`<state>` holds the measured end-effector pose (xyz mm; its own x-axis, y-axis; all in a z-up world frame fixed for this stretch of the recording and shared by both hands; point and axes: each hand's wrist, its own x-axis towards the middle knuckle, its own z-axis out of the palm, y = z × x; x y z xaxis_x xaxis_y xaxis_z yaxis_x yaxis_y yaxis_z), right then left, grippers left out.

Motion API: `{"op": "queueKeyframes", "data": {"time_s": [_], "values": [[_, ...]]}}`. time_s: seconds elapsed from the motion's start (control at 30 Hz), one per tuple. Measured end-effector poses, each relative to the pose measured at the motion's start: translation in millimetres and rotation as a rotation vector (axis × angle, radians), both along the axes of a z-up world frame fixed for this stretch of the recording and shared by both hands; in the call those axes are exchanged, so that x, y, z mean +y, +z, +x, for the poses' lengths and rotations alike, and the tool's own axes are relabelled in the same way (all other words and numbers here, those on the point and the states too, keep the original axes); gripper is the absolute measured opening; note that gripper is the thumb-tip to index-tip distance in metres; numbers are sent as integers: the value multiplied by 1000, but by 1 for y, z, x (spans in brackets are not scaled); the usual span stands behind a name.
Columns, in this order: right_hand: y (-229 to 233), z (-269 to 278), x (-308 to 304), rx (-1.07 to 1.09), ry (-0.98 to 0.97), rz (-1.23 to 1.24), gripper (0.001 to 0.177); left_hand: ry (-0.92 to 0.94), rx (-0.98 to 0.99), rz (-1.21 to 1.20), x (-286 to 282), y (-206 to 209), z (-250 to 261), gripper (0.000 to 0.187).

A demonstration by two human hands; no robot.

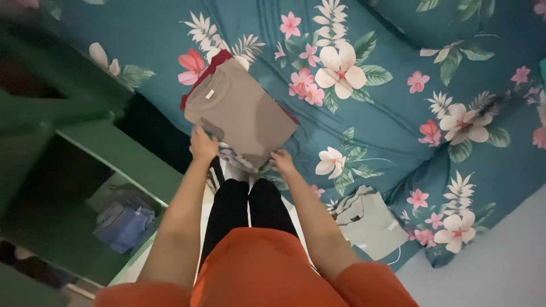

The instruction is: Organizing and putting away folded clothes into plastic storage drawers.

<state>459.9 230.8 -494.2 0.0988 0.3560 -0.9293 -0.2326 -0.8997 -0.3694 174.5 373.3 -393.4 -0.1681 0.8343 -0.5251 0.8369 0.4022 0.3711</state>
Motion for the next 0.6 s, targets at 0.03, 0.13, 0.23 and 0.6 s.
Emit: {"op": "queueKeyframes", "data": {"time_s": [0.03, 0.13, 0.23, 0.6], "values": [[4, -2, 4, 0, -4, -5, 66, -4, 0, -5, 12, -10, -1, 84], [16, -10, 15, -12, -71, -45, 71, 13, 11, -95, 39, -52, -7, 76], [31, -19, 32, -23, -160, -38, 79, 107, -145, 33, 45, -100, -15, 85], [87, -29, 65, 170, -421, 43, 69, 1050, -741, -285, 3, -105, 11, 76]]}}
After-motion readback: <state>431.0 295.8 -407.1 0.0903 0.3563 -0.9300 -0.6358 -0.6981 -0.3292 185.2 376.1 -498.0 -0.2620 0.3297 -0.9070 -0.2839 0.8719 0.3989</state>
